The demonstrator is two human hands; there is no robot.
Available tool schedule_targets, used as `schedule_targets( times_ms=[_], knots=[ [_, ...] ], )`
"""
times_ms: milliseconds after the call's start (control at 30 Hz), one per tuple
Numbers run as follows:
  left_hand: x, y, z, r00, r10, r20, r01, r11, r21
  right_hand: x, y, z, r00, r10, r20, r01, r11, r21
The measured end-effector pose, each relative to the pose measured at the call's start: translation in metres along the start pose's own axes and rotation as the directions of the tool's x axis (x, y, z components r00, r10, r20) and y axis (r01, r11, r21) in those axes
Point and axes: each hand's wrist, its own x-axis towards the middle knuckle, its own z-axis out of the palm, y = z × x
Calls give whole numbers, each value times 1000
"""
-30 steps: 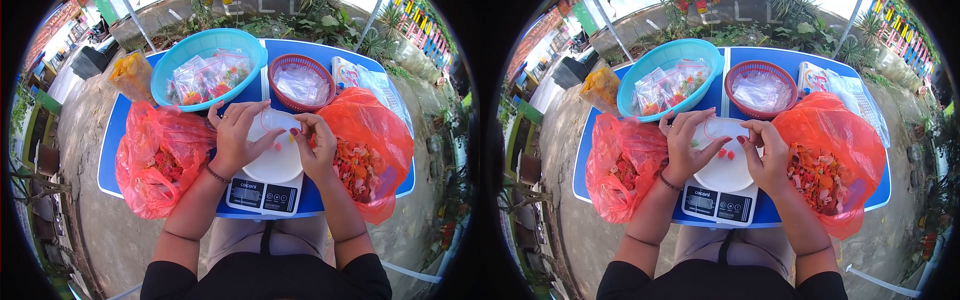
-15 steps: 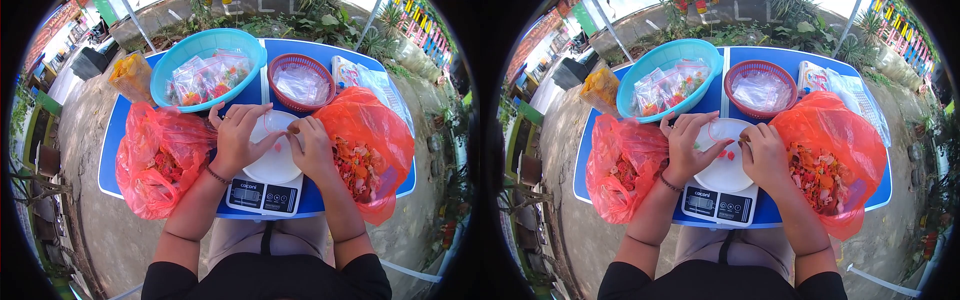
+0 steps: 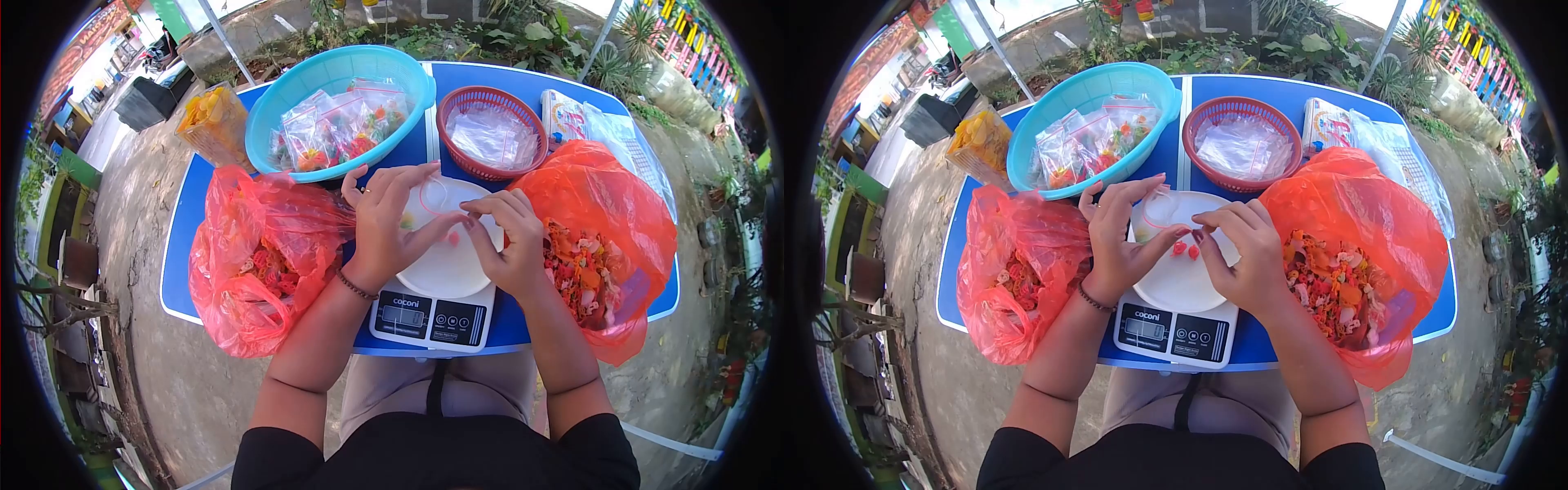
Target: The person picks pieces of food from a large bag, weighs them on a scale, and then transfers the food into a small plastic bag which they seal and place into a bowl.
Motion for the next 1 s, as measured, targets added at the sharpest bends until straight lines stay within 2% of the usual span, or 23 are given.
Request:
schedule_targets(
  times_ms=[67, 167, 267, 367, 467, 667, 767, 833, 867, 933, 1000],
  knots=[
    [-1, -5, 0, 997, -67, -25, 65, 996, -57, 1, -5, -3, 980, 23, 198, -6, 996, -86],
    [-2, -9, 1, 993, -116, -35, 111, 987, -119, -5, 1, 4, 965, 1, 262, 31, 993, -115],
    [0, -6, 1, 995, -96, -30, 94, 992, -87, -6, 6, 7, 996, 10, 93, -7, 1000, -26],
    [2, -3, 0, 999, -31, 25, 32, 999, -32, -1, -2, -1, 987, 150, -62, -150, 989, 10],
    [2, 0, 1, 997, -16, 78, 19, 999, -47, -2, -2, -2, 980, 120, -157, -108, 991, 83],
    [3, 3, 0, 991, 46, 127, -42, 998, -37, -5, 0, 5, 990, 33, -138, -5, 981, 196],
    [2, 3, 0, 990, 12, 140, 2, 995, -102, -3, -8, 2, 981, 103, -167, -69, 978, 199],
    [2, 2, -3, 988, -55, 146, 78, 984, -161, -2, 1, 0, 997, 32, -67, -27, 997, 73],
    [1, 0, -2, 979, -139, 146, 180, 928, -327, -2, 4, 0, 1000, 0, -14, 0, 1000, 12],
    [-2, -6, 4, 937, -294, 191, 347, 704, -619, -3, 2, 5, 992, -62, 114, 65, 997, -31],
    [-1, -8, 2, 917, -337, 212, 373, 538, -756, -5, -1, 8, 968, -102, 230, 121, 990, -71]
  ],
)
